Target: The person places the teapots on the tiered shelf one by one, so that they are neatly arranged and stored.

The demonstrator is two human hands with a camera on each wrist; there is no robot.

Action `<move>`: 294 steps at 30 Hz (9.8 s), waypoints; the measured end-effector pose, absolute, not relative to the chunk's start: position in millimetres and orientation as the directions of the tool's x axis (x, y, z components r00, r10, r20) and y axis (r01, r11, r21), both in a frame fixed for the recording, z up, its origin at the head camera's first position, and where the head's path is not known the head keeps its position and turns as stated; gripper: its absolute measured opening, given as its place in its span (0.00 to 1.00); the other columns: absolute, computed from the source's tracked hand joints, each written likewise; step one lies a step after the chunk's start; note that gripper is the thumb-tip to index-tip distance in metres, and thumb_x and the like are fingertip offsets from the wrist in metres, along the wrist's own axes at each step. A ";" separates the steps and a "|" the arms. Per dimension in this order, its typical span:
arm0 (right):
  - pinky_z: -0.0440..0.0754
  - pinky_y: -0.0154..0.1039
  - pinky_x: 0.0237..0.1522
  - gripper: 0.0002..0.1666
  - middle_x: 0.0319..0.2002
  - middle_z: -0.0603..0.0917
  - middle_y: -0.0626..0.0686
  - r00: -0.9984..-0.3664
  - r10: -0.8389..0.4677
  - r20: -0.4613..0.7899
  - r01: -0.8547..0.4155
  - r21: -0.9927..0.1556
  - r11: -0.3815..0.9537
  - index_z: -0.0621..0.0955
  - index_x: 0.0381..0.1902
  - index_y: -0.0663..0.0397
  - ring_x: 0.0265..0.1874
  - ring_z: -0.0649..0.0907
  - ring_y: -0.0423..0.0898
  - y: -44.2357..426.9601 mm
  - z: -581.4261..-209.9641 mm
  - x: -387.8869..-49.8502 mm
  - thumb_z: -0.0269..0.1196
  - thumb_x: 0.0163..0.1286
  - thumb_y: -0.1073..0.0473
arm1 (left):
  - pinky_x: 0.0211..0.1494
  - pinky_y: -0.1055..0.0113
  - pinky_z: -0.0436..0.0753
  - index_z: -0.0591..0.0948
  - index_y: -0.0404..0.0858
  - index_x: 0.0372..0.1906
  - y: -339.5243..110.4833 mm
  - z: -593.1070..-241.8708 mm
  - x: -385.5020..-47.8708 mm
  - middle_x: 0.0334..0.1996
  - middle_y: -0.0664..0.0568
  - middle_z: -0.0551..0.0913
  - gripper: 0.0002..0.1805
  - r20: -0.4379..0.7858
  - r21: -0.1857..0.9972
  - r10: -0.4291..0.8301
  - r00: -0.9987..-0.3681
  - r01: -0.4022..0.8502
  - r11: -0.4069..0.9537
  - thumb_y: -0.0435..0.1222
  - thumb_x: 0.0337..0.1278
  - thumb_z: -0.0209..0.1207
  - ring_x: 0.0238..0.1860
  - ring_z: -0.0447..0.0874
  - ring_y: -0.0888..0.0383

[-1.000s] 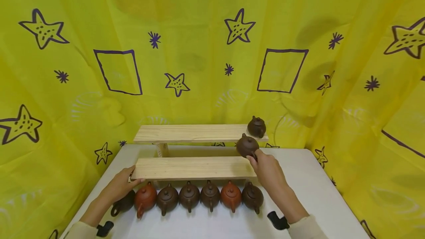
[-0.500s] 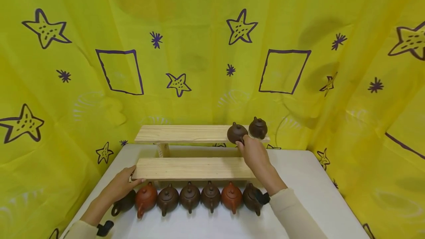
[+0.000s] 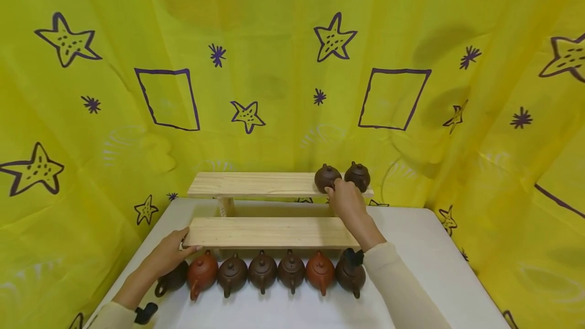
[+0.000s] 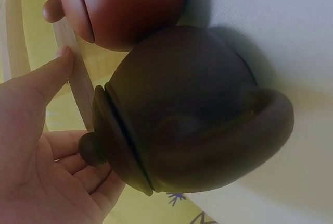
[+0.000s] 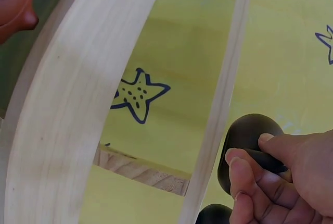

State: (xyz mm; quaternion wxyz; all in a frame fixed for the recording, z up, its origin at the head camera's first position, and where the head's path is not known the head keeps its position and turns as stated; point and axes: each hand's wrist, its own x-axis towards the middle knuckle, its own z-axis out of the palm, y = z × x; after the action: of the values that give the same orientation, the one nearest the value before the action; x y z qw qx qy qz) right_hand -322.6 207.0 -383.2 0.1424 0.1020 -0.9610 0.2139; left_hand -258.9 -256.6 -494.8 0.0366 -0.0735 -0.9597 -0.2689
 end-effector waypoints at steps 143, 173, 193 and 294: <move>0.80 0.48 0.28 0.14 0.24 0.85 0.52 -0.992 -0.064 0.108 -0.107 -0.451 0.886 0.79 0.29 0.56 0.25 0.87 0.52 262.2 -535.9 -175.9 0.73 0.69 0.58 | 0.63 0.38 0.77 0.70 0.17 0.70 -257.3 -499.2 -258.4 0.53 0.28 0.81 0.41 0.121 0.509 0.132 -0.984 0.175 0.843 0.46 0.68 0.69 0.58 0.81 0.33; 0.66 0.34 0.25 0.21 0.17 0.66 0.43 -0.978 -0.056 0.202 -0.146 -0.469 0.871 0.71 0.24 0.47 0.19 0.66 0.38 262.6 -520.6 -160.7 0.74 0.68 0.60 | 0.64 0.37 0.77 0.68 0.16 0.71 -255.2 -494.5 -258.0 0.56 0.25 0.80 0.43 0.099 0.492 0.132 -0.986 0.163 0.855 0.45 0.67 0.70 0.60 0.81 0.31; 0.72 0.32 0.20 0.17 0.16 0.76 0.40 -0.955 -0.117 0.272 -0.257 -0.565 0.784 0.75 0.27 0.49 0.16 0.74 0.34 222.5 -445.9 -188.7 0.67 0.76 0.58 | 0.64 0.37 0.77 0.70 0.18 0.69 -256.4 -496.0 -259.4 0.54 0.26 0.81 0.40 0.112 0.488 0.138 -0.984 0.175 0.855 0.43 0.67 0.70 0.59 0.81 0.32; 0.69 0.40 0.25 0.25 0.20 0.73 0.48 -0.977 -0.147 0.157 -0.205 -0.475 0.856 0.78 0.23 0.54 0.22 0.72 0.45 206.4 -424.4 -275.0 0.70 0.73 0.45 | 0.63 0.37 0.78 0.71 0.19 0.69 -254.0 -494.9 -257.1 0.53 0.28 0.81 0.42 0.098 0.503 0.113 -0.989 0.147 0.852 0.46 0.66 0.71 0.56 0.82 0.36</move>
State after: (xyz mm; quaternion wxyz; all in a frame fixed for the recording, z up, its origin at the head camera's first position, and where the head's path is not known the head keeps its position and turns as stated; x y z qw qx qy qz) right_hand -275.0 206.4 -424.4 0.0576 0.0916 -0.9616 0.2524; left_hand -257.1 -254.0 -494.9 0.0322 -0.0676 -0.9617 -0.2635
